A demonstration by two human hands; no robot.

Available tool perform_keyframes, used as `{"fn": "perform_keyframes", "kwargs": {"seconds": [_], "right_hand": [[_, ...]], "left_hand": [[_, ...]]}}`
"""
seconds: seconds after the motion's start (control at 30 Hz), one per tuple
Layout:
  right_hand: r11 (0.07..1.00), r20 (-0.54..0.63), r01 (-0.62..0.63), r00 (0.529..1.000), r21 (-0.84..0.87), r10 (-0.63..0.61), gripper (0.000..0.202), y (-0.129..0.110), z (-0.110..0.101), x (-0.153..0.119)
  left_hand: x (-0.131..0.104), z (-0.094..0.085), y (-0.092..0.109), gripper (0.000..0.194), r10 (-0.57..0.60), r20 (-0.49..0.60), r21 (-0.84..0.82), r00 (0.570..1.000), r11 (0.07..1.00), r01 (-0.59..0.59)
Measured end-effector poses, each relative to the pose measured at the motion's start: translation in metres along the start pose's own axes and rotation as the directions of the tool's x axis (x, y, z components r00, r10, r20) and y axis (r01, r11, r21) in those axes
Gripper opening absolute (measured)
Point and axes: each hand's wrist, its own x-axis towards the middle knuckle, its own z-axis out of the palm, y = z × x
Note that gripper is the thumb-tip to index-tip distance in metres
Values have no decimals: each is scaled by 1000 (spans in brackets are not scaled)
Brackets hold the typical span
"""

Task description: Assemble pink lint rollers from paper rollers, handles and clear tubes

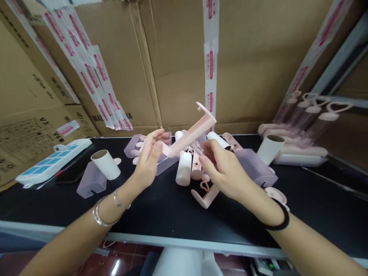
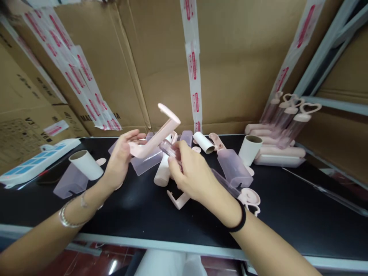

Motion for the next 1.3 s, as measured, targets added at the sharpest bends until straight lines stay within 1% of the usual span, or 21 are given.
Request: {"fn": "perform_keyframes", "kwargs": {"seconds": [0.03,0.07,0.1,0.13,0.17,0.23,0.27,0.3,0.33,0.4,0.5,0.57,0.6,0.67,0.73,0.8,0.9,0.97,1.0,1.1,1.3], "right_hand": [[988,-15,-2,1000,153,5,19,0,3,-1],[957,-26,-6,1000,291,14,19,0,6,-2],[915,-33,-8,999,403,23,20,-1,9,-3],[875,-33,-4,999,484,23,21,-1,13,-5],[845,-23,6,1000,534,7,23,-2,16,-7],[833,23,45,997,552,-69,25,-4,21,-11],[846,48,72,992,528,-115,26,-5,22,-12],[865,64,103,986,490,-153,26,-6,22,-12],[884,63,130,982,448,-176,25,-6,20,-11],[909,39,151,983,390,-180,25,-4,16,-7],[946,-7,84,996,314,-86,24,3,8,0],[975,-38,15,999,220,-6,22,10,2,4],[987,-59,-15,998,162,25,21,14,-1,6],[997,-104,-42,993,61,49,21,21,-7,9],[999,-149,-44,988,-28,39,21,26,-12,10],[994,-184,-28,983,-110,7,21,26,-16,11],[980,-220,-9,975,-201,-37,22,24,-15,12],[971,-198,5,979,-237,-53,22,22,-11,12],[966,-167,14,984,-258,-58,22,21,-8,12],[947,-74,20,996,-321,-46,23,20,-5,12],[929,-127,-61,992,-366,15,22,23,-14,13]], "left_hand": [[-4,3,-2,50,-23,-48,-122,999,992,17],[-9,8,-4,50,-49,-49,-237,998,971,36],[-14,14,-4,50,-69,-2,-318,998,946,64],[-19,19,-3,50,-75,74,-359,994,928,97],[-25,25,-1,48,-76,165,-364,983,922,132],[-35,34,5,46,-83,315,-331,945,924,191],[-37,37,8,44,-94,351,-324,932,921,215],[-38,38,11,41,-97,353,-331,931,918,221],[-36,38,13,37,-98,325,-343,941,915,214],[-28,34,16,30,-91,221,-374,971,911,171],[-9,17,21,19,-87,63,-372,994,922,105],[5,2,24,15,-56,-38,-364,998,931,38],[10,-5,24,13,-42,-72,-360,997,933,13],[18,-16,23,11,-62,-99,-359,993,933,23],[21,-19,17,9,-124,-81,-358,989,930,88],[17,-15,10,8,-196,-42,-355,980,920,169],[7,-5,2,10,-278,101,-311,955,903,295],[2,0,1,12,-293,205,-277,934,898,343],[0,0,1,13,-288,237,-268,928,899,347],[-2,-2,5,16,-297,258,-259,920,896,362],[-2,-1,6,21,-325,255,-243,911,890,386]]}}
